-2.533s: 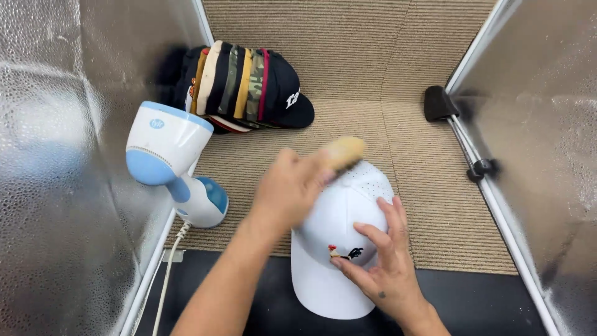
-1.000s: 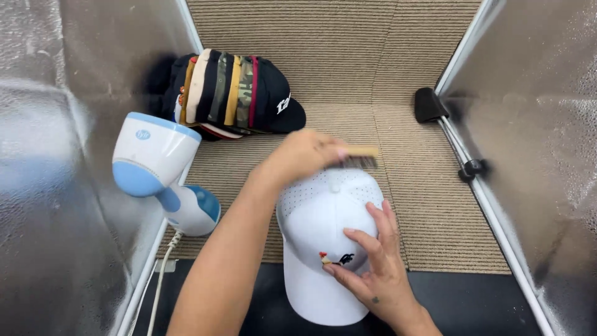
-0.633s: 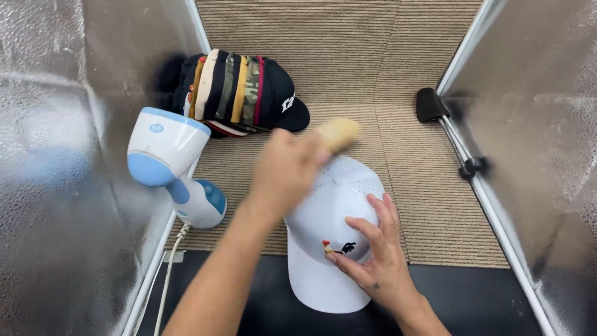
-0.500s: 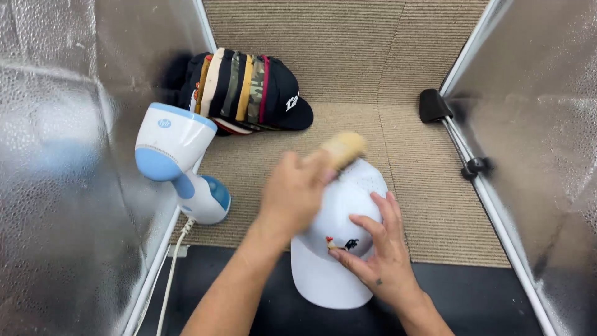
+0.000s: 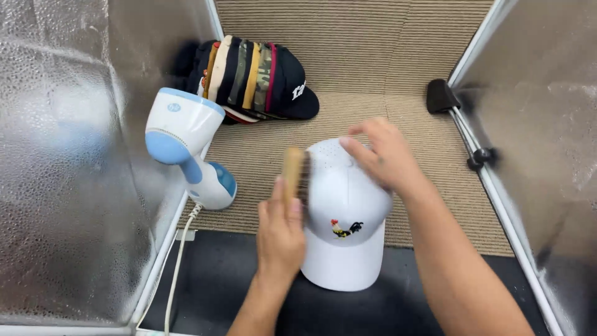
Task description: Steaming and brushing a white baseball cap to clean or reshape it.
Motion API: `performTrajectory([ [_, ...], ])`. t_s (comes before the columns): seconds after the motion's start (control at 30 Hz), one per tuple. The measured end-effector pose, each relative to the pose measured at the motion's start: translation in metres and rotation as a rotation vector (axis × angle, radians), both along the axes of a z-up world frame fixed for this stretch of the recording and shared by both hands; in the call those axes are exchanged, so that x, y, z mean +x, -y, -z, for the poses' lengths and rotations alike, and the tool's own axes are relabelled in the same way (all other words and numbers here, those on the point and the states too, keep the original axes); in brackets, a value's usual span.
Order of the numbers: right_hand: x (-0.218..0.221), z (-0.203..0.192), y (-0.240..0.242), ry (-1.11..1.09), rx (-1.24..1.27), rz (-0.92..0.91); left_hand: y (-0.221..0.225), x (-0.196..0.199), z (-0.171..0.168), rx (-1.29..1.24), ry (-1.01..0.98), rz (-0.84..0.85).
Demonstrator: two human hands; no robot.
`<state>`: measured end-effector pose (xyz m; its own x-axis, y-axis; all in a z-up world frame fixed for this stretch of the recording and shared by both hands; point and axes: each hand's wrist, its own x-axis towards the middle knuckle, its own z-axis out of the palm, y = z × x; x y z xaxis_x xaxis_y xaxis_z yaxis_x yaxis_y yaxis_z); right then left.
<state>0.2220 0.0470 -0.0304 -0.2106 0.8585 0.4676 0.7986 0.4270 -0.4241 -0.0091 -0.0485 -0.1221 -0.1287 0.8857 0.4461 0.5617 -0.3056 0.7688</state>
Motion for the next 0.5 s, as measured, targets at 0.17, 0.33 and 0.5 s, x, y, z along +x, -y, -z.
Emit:
performTrajectory([
  [0.17, -0.034, -0.051, 0.003, -0.11, -0.709, 0.18, 0.018, -0.015, -0.004, -0.045, -0.096, -0.112],
  [0.33, -0.031, -0.044, -0.001, -0.124, -0.668, 0.154, 0.036, 0.025, -0.026, 0.546, -0.288, 0.14],
  [0.5, -0.025, -0.028, -0.005, -0.139, -0.548, 0.193, -0.01, -0.002, 0.036, 0.236, -0.119, 0.004],
])
